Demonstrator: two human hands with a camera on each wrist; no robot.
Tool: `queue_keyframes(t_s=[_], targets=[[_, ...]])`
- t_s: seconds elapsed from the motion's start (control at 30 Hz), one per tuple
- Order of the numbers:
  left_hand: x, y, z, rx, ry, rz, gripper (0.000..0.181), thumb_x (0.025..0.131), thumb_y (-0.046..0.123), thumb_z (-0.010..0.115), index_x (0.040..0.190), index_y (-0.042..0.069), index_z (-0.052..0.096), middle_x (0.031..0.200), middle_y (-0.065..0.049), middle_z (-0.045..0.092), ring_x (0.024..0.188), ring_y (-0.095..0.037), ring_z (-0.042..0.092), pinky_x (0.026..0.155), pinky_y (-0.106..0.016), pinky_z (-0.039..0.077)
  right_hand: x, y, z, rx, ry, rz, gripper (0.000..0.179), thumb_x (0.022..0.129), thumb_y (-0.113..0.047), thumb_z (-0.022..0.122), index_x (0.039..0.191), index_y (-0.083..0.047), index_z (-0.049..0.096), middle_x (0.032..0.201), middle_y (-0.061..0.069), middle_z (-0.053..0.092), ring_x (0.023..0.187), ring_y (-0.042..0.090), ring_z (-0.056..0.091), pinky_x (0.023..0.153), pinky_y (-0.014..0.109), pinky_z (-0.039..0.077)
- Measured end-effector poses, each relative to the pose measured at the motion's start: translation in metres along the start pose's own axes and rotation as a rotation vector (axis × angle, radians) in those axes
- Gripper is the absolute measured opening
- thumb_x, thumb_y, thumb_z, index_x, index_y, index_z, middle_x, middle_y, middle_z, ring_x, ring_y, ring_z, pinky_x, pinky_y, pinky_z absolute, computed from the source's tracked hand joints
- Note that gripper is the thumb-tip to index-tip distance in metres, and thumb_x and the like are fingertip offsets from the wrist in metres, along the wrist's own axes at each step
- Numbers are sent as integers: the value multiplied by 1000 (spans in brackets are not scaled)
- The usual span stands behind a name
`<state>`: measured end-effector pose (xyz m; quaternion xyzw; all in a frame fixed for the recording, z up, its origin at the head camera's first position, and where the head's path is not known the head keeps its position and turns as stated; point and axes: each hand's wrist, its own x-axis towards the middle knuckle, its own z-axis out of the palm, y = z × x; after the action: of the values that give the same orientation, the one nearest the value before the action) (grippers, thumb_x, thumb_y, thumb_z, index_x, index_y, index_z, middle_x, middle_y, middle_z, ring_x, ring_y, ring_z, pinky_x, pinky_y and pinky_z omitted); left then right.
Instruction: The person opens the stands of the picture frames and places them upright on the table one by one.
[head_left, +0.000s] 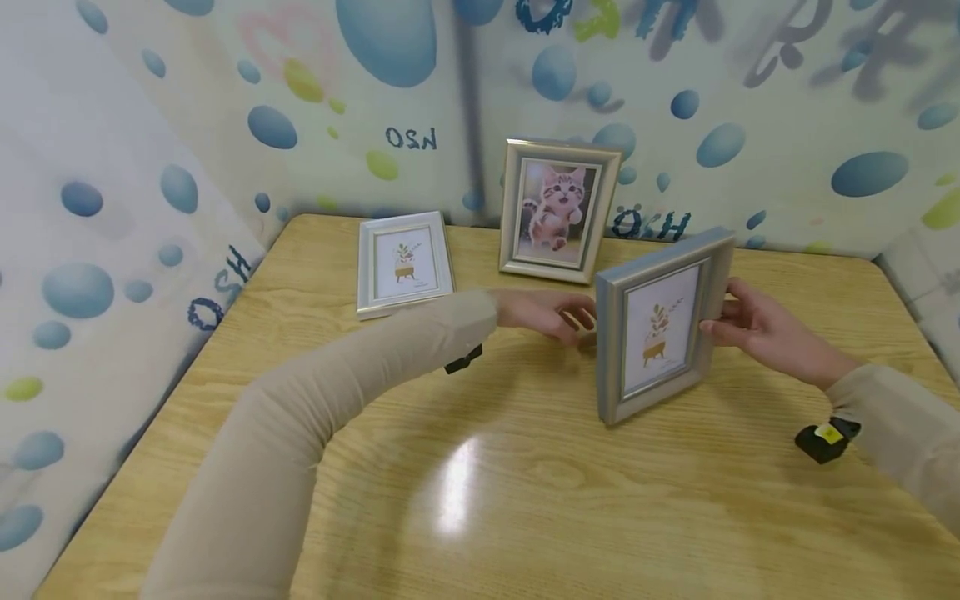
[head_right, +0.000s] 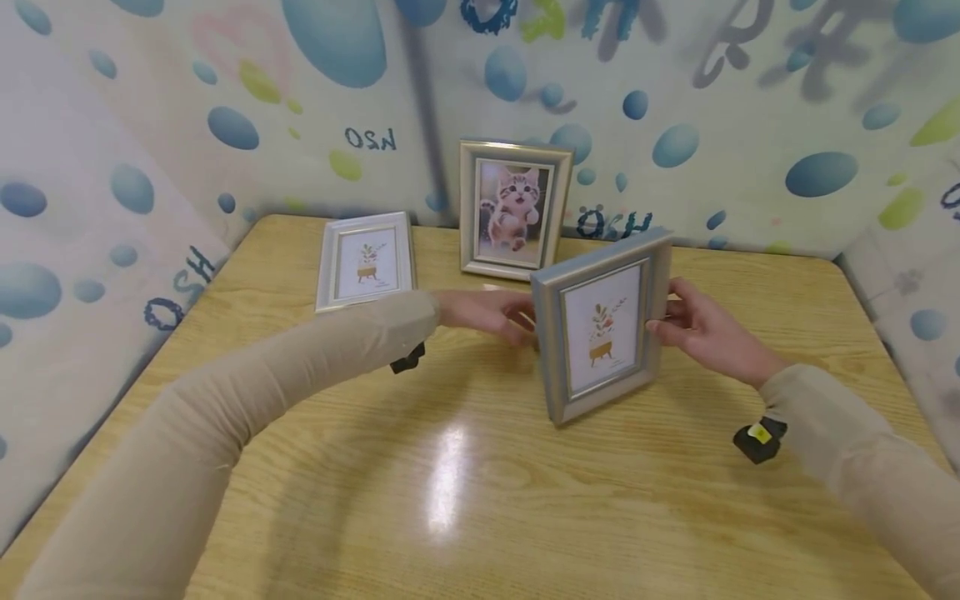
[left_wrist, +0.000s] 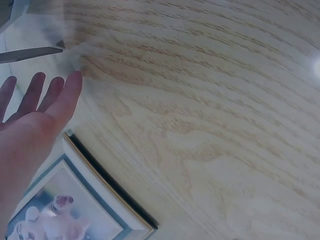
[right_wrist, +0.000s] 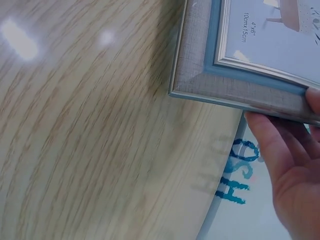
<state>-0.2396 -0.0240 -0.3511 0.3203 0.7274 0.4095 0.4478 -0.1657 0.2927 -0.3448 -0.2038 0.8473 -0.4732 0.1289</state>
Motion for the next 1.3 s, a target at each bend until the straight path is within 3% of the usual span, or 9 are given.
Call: queue_keyframes(t_s=[0.23, 0.5, 0.77, 1.0, 1.13, 1.23, 1.3], targets=[[-7, -3, -3, 57, 48, -29, 54, 90, 2, 52, 143, 3, 37, 144, -17, 41, 131, -26, 41, 97, -31, 44, -6, 14, -13, -49, 78, 62, 58, 99, -5, 53, 147, -5, 21, 127, 21, 49, 101, -6, 54, 76, 22, 53], [-13, -5, -8, 107, 72, -68, 54, 88, 3, 51, 141, 1, 40, 142, -17, 43, 127, -24, 44, 94, -29, 45, -10, 29, -24, -44, 185, 105, 50, 99, -7, 53, 142, -7, 27, 113, -13, 53, 95, -4, 58, 73, 23, 54], [-19, -15, -21, 116, 96, -92, 49, 89, 4, 52, 137, 0, 44, 138, -17, 47, 123, -24, 47, 92, -33, 47, -11, 39, -38, -6, 288, 96, 39, 98, -6, 54, 126, -26, 37, 103, -25, 55, 90, -8, 58, 68, 19, 54], [-27, -18, -38, 135, 178, -112, 45, 89, 1, 50, 134, 0, 49, 133, -17, 52, 121, -23, 49, 94, -38, 46, -8, 53, -53, -2, 349, 125, 42, 98, -10, 55, 131, -25, 34, 105, -22, 50, 88, -12, 56, 67, 18, 53], [-36, -18, -43, 141, 175, -113, 46, 88, 2, 50, 134, 0, 48, 135, -17, 50, 122, -24, 48, 96, -38, 44, -6, 72, -65, -21, 397, 169, 49, 98, -14, 54, 142, -14, 30, 118, -3, 50, 88, -12, 53, 65, 16, 53], [-42, -22, -45, 124, 175, -116, 46, 90, 3, 50, 135, -1, 46, 136, -18, 49, 125, -25, 46, 98, -39, 42, -4, 89, -76, -42, 408, 195, 60, 99, -18, 51, 148, -4, 20, 134, 25, 42, 105, 18, 60, 64, 15, 52], [-47, -24, -47, 94, 184, -122, 46, 91, 3, 49, 136, -1, 45, 138, -18, 47, 127, -26, 44, 101, -41, 40, -3, 104, -86, -56, 430, 205, 58, 99, -20, 51, 147, -8, 20, 134, 24, 42, 106, 20, 60, 63, 15, 52]])
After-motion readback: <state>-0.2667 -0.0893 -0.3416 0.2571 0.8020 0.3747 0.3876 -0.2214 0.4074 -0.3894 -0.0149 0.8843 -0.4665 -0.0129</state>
